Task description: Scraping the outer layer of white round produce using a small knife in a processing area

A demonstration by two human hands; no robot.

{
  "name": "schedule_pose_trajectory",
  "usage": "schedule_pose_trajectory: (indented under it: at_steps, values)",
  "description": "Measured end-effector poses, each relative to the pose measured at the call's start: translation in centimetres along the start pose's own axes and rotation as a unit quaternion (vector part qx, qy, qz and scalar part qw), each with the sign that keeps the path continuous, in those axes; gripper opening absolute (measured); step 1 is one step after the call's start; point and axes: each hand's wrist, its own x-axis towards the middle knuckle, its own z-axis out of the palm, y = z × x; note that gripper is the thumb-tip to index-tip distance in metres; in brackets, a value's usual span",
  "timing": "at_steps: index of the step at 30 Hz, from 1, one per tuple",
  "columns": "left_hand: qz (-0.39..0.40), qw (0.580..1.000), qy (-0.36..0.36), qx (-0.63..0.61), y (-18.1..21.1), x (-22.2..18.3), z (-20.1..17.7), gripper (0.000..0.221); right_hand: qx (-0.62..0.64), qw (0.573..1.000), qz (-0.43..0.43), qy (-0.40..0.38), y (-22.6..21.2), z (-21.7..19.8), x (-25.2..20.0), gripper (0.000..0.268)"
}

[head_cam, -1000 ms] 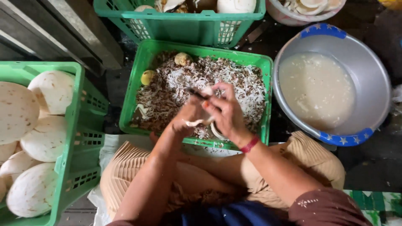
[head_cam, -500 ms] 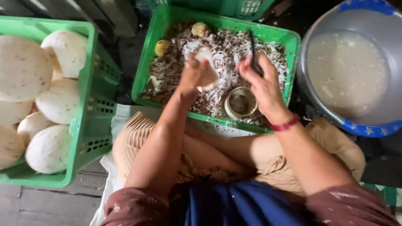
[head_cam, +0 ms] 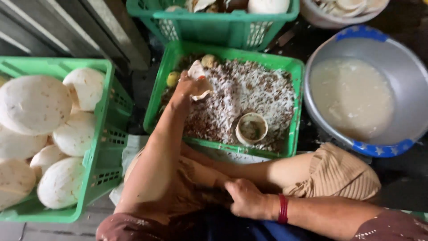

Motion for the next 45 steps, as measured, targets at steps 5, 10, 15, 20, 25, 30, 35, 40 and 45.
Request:
schedule_pose_trajectory:
  at_steps: [5, 10, 15, 20, 25, 30, 35, 40, 45]
  values:
    - [-0.083, 0.881, -0.078, -0.46, 16.9, -9.9, -8.4, 0.037, 0.252, 0.955, 0.157, 0.014, 4.1, -1.8, 2.0, 0.078]
    - [-0.073, 0.874, -0.162, -0.452, 19.7, -10.5, -8.6, 0.058, 0.021, 0.969, 0.244, 0.008, 5.0, -9.9, 7.7, 0.026]
    - [0.135, 0.916, -0.159, -0.342, 16.6, -11.5, -5.1, 0.033, -0.102, 0.954, 0.245, 0.137, 12.5, -16.0, 11.1, 0.026]
    - [0.321, 0.895, -0.178, -0.253, 14.5, -11.1, -2.8, 0.046, 0.224, 0.834, 0.345, 0.367, 12.6, -18.6, 13.0, 0.019]
    - [-0.037, 0.819, -0.3, -0.489, 21.4, -12.7, -4.6, 0.038, 0.046, 0.897, 0.163, 0.41, 12.7, -13.4, 15.6, 0.012]
    - [0.175, 0.857, -0.366, -0.318, 18.5, -10.8, -0.2, 0.054, -0.167, 0.894, 0.058, 0.413, 12.2, -13.5, 17.1, 0.011]
    - [0.065, 0.905, -0.334, -0.254, 19.7, -11.2, -0.5, 0.06, -0.167, 0.911, -0.068, 0.371, 11.1, -11.4, 16.3, 0.03]
    - [0.108, 0.887, -0.391, -0.219, 17.3, -12.0, 0.9, 0.056, -0.08, 0.903, -0.021, 0.421, 9.4, -15.2, 15.8, 0.023]
    - [0.05, 0.844, -0.423, -0.326, 15.2, -11.1, -0.1, 0.048, 0.095, 0.913, 0.058, 0.391, 6.3, -16.7, 13.6, 0.033]
